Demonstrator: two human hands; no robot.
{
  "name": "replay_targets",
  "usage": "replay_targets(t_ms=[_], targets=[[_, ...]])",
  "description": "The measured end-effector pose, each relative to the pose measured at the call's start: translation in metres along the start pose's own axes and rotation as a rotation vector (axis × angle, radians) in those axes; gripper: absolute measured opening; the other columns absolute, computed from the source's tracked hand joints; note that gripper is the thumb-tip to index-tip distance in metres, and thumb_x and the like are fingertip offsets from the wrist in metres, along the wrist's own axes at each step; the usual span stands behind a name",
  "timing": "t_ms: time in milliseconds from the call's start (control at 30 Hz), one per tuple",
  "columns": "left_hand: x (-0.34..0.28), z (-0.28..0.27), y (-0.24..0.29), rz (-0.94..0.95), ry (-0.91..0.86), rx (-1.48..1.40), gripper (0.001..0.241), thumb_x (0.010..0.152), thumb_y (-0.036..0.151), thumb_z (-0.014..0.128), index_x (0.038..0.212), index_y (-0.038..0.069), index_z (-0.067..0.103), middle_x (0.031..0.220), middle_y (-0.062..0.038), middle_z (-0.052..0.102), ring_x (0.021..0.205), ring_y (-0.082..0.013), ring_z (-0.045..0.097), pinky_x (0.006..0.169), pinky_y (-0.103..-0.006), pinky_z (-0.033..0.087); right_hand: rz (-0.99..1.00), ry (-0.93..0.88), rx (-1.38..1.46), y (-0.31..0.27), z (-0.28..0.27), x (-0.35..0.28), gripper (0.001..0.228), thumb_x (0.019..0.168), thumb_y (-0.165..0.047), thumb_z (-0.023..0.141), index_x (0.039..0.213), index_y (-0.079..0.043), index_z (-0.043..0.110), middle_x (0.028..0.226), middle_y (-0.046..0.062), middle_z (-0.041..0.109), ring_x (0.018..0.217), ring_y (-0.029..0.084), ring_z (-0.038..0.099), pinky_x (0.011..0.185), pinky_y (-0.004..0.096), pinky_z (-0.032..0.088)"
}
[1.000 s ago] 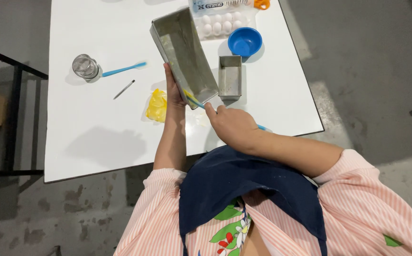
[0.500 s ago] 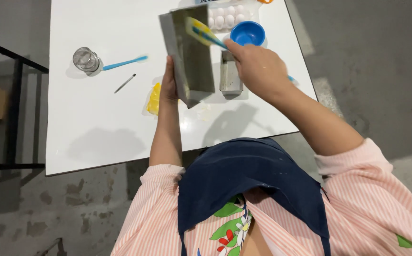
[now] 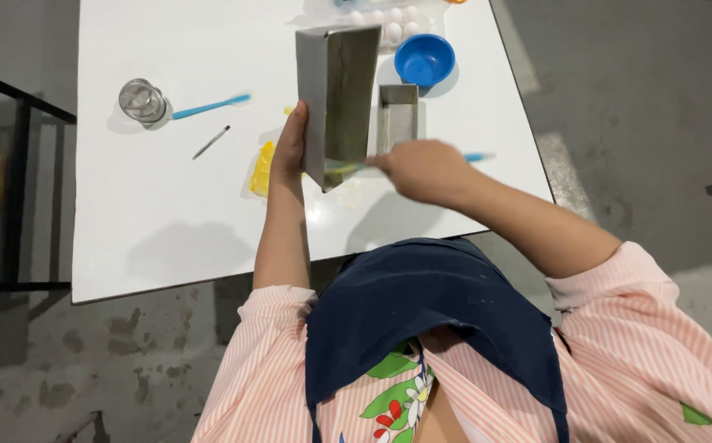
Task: Greasing baking pans with butter and kneading bread dough on a workspace.
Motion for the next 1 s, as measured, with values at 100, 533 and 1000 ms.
replay_targets(t_ms=[100, 533, 1000], targets=[[0.000, 0.015, 0.023, 0.027, 0.032, 0.155, 0.081, 0.098, 0.065, 0.057, 0.147, 0.001, 0.053, 0.142, -0.012, 0.061, 0.128, -0.0218, 0.055, 0.108, -0.0335, 0.045, 0.153, 0.070, -0.098, -0.010, -0.019, -0.006, 0.059, 0.090, -0.003, 0.050, 0.146, -0.021, 0.054, 0.095, 0.018, 0.067, 0.077, 0.037, 0.071, 0.063, 0.050, 0.057], [-0.002, 0.022, 0.034, 0.086, 0.004, 0.150, 0.084, 0.096, 0.066, 0.061, 0.151, 0.004, 0.047, 0.144, -0.012, 0.058, 0.129, -0.0225, 0.054, 0.109, -0.0349, 0.046, 0.183, -0.150, -0.103, 0.007, -0.035, -0.038, 0.040, 0.104, -0.025, 0.046, 0.141, -0.035, 0.058, 0.091, 0.015, 0.067, 0.078, 0.034, 0.069, 0.067, 0.051, 0.057], [-0.006, 0.025, 0.036, 0.137, 0.021, 0.157, 0.080, 0.099, 0.062, 0.060, 0.150, 0.001, 0.049, 0.141, -0.010, 0.060, 0.128, -0.0206, 0.056, 0.110, -0.0337, 0.045, 0.178, 0.057, 0.021, 0.020, -0.029, -0.042, 0.044, 0.102, -0.017, 0.051, 0.144, -0.028, 0.057, 0.090, 0.014, 0.067, 0.075, 0.032, 0.068, 0.067, 0.048, 0.055]])
Point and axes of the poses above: each hand's wrist, its own x-axis towards the middle knuckle, its own z-axis out of the palm, y = z × x, the point moved 2 cm from there along x, towards the middle knuckle
